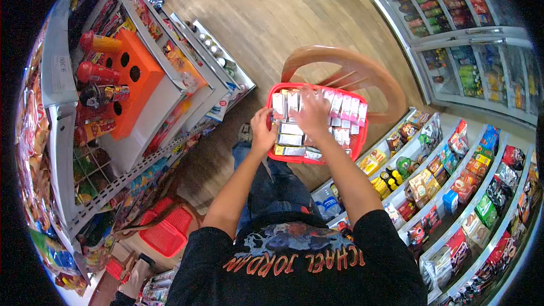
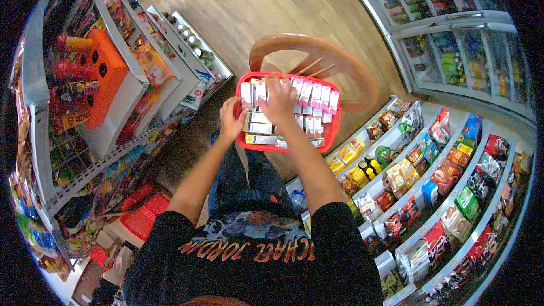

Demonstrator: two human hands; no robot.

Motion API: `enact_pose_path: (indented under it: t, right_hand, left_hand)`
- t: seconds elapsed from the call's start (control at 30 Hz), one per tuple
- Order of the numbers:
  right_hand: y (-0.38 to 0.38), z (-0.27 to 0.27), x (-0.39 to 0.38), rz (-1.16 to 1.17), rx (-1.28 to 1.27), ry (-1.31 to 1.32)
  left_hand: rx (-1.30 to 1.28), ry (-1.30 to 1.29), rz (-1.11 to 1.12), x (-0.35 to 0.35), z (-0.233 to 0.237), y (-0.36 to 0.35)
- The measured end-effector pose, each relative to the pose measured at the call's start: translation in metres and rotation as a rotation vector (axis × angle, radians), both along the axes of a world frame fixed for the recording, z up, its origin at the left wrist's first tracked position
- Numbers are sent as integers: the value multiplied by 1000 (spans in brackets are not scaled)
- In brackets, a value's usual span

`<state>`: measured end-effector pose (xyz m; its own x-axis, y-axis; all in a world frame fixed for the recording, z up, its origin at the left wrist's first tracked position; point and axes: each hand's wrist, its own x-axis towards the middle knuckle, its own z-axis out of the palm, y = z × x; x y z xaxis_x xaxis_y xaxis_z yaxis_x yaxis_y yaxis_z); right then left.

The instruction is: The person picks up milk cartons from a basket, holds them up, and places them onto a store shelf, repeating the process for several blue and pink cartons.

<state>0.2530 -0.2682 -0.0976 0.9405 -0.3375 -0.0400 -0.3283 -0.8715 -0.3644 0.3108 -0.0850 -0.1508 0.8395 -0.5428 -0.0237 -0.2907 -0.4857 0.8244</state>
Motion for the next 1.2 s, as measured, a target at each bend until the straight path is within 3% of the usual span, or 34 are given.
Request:
enact_pose_path:
  t: [0.07,0.17,0.27,0.3,0.37,0.4,0.47,0.53,0.6,0.73,0.83,0.93,1.03,1.13,1.2]
  right_hand:
    - [-24,-4,-22,-231,-91,33]
    - [-56,5,-47,-239,-48,72]
    - [-70,22,-52,-138,-27,261]
    - [-71,24,-50,-114,-19,325]
    - [-69,25,-48,-92,-27,343]
    - [-68,22,-47,-68,-35,358]
    - [-69,16,-45,-60,-56,345]
    - [-69,11,-44,-34,-145,345]
    - [-69,3,-45,-15,-196,356]
    - [-65,-9,-42,-45,-220,169]
    - [-62,-3,-44,-30,-169,141]
    - [-54,7,-54,-22,-136,119]
    - [-45,18,-70,-75,-72,55]
    - [-33,43,-91,-125,39,22]
    - [-19,59,-109,-138,100,37]
  left_hand:
    - [22,-78,46,0,21,-10]
    - [-48,-260,-51,-6,51,-37]
    - [-216,202,-228,-31,25,-63]
    - [-216,204,-228,-41,13,-73]
    - [-79,911,-194,-55,-7,-95]
    - [-80,913,-195,-53,-2,-105]
    - [-197,1697,124,-51,-1,-124]
    - [-305,1625,67,-58,-17,-132]
    - [-270,1742,282,-60,-15,-138]
    - [-404,1692,389,-68,-17,-147]
    - [-536,1772,524,-82,-56,-151]
    - [-666,1860,424,-95,-77,-143]
    - [-741,1790,333,-97,-32,-124]
    - [-898,1888,211,-96,-7,-98]
    - [-842,1845,-90,-88,8,-76]
